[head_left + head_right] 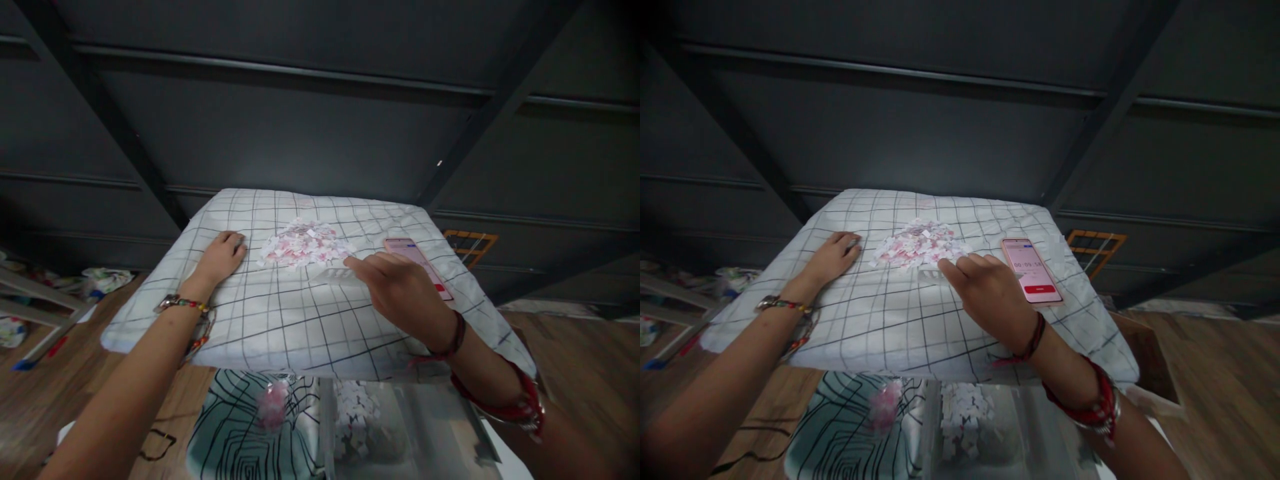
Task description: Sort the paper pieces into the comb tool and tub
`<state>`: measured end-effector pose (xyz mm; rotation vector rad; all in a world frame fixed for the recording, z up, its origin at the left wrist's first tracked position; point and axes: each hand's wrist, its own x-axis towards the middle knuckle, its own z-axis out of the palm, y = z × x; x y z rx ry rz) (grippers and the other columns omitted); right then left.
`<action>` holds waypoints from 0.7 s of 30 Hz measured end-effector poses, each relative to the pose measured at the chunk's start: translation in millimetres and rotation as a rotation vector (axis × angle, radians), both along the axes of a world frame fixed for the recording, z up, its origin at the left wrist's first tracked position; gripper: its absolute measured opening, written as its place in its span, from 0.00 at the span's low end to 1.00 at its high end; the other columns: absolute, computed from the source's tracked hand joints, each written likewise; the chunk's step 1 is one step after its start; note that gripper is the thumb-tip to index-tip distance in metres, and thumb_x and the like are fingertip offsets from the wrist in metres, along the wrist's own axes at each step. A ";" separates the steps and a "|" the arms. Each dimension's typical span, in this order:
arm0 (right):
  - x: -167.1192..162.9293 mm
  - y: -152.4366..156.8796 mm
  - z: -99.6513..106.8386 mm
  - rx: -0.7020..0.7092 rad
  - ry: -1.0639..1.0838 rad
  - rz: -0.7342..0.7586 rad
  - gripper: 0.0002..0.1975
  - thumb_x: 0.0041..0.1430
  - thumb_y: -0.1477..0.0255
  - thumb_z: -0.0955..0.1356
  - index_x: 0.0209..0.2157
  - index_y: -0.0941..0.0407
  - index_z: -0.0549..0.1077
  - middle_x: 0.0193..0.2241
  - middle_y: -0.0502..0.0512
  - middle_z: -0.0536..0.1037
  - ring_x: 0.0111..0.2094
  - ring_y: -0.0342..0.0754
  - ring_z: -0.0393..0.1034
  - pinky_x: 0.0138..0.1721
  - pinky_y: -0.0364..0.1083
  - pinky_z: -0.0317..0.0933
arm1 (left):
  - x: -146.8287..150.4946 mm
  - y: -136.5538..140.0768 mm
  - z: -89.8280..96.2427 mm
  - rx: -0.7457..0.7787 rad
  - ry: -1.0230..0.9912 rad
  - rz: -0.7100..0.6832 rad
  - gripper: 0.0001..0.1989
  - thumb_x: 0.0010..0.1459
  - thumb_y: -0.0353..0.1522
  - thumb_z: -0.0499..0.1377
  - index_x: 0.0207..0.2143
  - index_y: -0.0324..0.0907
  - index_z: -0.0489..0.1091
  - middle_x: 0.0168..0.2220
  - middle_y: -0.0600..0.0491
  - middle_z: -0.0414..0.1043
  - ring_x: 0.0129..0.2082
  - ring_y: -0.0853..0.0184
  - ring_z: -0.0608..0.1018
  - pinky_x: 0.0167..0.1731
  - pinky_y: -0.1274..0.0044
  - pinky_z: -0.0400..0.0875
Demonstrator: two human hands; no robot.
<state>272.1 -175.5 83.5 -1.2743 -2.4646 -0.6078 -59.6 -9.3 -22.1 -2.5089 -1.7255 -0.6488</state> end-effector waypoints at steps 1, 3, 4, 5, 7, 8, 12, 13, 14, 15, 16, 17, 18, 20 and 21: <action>-0.1 0.4 -0.3 0.004 -0.003 -0.009 0.20 0.56 0.87 0.59 0.43 0.58 0.74 0.24 0.51 0.73 0.26 0.45 0.60 0.30 0.46 0.50 | -0.1 0.3 -0.2 -0.002 0.001 0.001 0.22 0.61 0.38 0.45 0.49 0.36 0.69 0.50 0.41 0.70 0.54 0.56 0.69 0.59 0.63 0.64; -0.5 0.3 -1.4 0.022 -0.005 0.001 0.19 0.55 0.87 0.59 0.42 0.59 0.74 0.23 0.50 0.72 0.26 0.45 0.60 0.29 0.46 0.50 | -0.5 0.9 -0.6 -0.002 0.006 0.004 0.22 0.61 0.38 0.45 0.49 0.36 0.69 0.50 0.41 0.70 0.54 0.56 0.69 0.59 0.63 0.64; -0.8 -0.6 -1.9 0.036 -0.004 0.020 0.19 0.55 0.87 0.59 0.42 0.59 0.74 0.23 0.50 0.72 0.25 0.44 0.60 0.29 0.46 0.51 | -0.6 1.2 -0.9 -0.001 0.011 0.004 0.22 0.61 0.38 0.45 0.49 0.36 0.69 0.50 0.40 0.70 0.54 0.56 0.69 0.59 0.63 0.64; -1.3 -2.0 -2.3 0.048 -0.001 0.042 0.19 0.55 0.88 0.59 0.42 0.59 0.74 0.23 0.50 0.72 0.25 0.44 0.60 0.29 0.45 0.51 | -0.8 1.4 -1.3 0.002 0.015 0.003 0.22 0.62 0.38 0.45 0.49 0.36 0.69 0.50 0.40 0.70 0.54 0.56 0.69 0.59 0.63 0.64; -2.7 -6.4 -2.3 0.064 0.005 0.080 0.20 0.54 0.88 0.59 0.42 0.59 0.73 0.23 0.50 0.73 0.25 0.44 0.61 0.29 0.45 0.52 | -1.2 1.9 -2.0 0.009 0.017 -0.001 0.21 0.61 0.38 0.45 0.49 0.36 0.68 0.50 0.41 0.71 0.54 0.56 0.69 0.59 0.64 0.64; -3.8 -9.2 -2.0 0.066 0.010 0.094 0.20 0.54 0.89 0.59 0.42 0.59 0.73 0.24 0.50 0.73 0.26 0.44 0.62 0.30 0.45 0.53 | -1.4 2.0 -2.3 0.012 0.015 -0.003 0.21 0.61 0.38 0.45 0.49 0.37 0.68 0.50 0.41 0.71 0.54 0.56 0.69 0.59 0.64 0.64; -10.5 -21.3 0.9 0.048 0.030 0.151 0.19 0.55 0.88 0.59 0.41 0.59 0.72 0.26 0.50 0.75 0.28 0.44 0.65 0.31 0.45 0.56 | -1.5 2.2 -3.0 0.010 0.010 0.000 0.20 0.61 0.37 0.46 0.49 0.39 0.68 0.49 0.43 0.71 0.54 0.57 0.69 0.59 0.64 0.64; -12.3 -23.8 1.7 0.047 0.031 0.168 0.18 0.55 0.88 0.59 0.41 0.59 0.72 0.26 0.50 0.75 0.28 0.44 0.65 0.31 0.45 0.57 | -1.4 2.2 -3.1 0.011 0.010 0.001 0.20 0.61 0.37 0.46 0.49 0.39 0.68 0.49 0.43 0.71 0.54 0.57 0.69 0.59 0.64 0.64; -13.9 -25.8 2.2 0.047 0.031 0.183 0.18 0.55 0.88 0.59 0.41 0.59 0.72 0.26 0.50 0.75 0.28 0.44 0.65 0.31 0.45 0.57 | -1.3 2.3 -3.3 0.013 0.010 0.002 0.20 0.61 0.37 0.46 0.49 0.39 0.68 0.49 0.43 0.71 0.54 0.57 0.69 0.58 0.64 0.64; -15.2 -27.2 2.6 0.050 0.032 0.193 0.18 0.55 0.88 0.59 0.41 0.59 0.72 0.26 0.50 0.75 0.27 0.44 0.65 0.32 0.45 0.58 | -1.3 2.5 -3.4 0.016 0.008 0.002 0.20 0.61 0.37 0.46 0.49 0.39 0.69 0.49 0.43 0.71 0.54 0.57 0.69 0.58 0.64 0.65; -16.1 -28.0 2.7 0.055 0.033 0.198 0.18 0.55 0.88 0.59 0.41 0.59 0.71 0.25 0.50 0.75 0.27 0.44 0.65 0.32 0.45 0.58 | -1.3 2.7 -3.6 0.018 0.005 0.000 0.20 0.61 0.37 0.46 0.48 0.39 0.69 0.48 0.43 0.71 0.54 0.57 0.69 0.58 0.64 0.65; -16.6 -28.3 2.7 0.060 0.034 0.197 0.18 0.55 0.88 0.59 0.41 0.59 0.71 0.25 0.49 0.75 0.27 0.44 0.65 0.31 0.45 0.58 | -1.3 2.9 -3.7 0.018 0.002 -0.001 0.20 0.61 0.37 0.46 0.48 0.39 0.69 0.48 0.43 0.71 0.53 0.57 0.69 0.58 0.63 0.65; -16.8 -28.3 2.5 0.068 0.035 0.190 0.18 0.55 0.88 0.59 0.41 0.59 0.71 0.25 0.50 0.75 0.27 0.44 0.65 0.31 0.45 0.58 | -1.5 3.1 -3.8 0.016 0.001 -0.003 0.20 0.61 0.37 0.46 0.48 0.38 0.69 0.48 0.43 0.71 0.53 0.57 0.69 0.58 0.63 0.65; -16.6 -27.8 2.0 0.095 0.033 0.167 0.18 0.55 0.88 0.59 0.41 0.59 0.71 0.25 0.50 0.76 0.28 0.45 0.66 0.31 0.45 0.59 | -1.7 3.3 -3.9 0.009 0.001 -0.006 0.20 0.61 0.37 0.46 0.48 0.38 0.69 0.48 0.43 0.71 0.53 0.56 0.69 0.58 0.63 0.65; -16.6 -27.8 1.8 0.109 0.029 0.154 0.18 0.55 0.89 0.59 0.41 0.60 0.71 0.25 0.51 0.76 0.28 0.45 0.66 0.31 0.45 0.59 | -1.8 3.3 -3.9 0.008 0.001 -0.005 0.20 0.61 0.37 0.46 0.48 0.38 0.69 0.49 0.43 0.71 0.53 0.56 0.69 0.58 0.63 0.65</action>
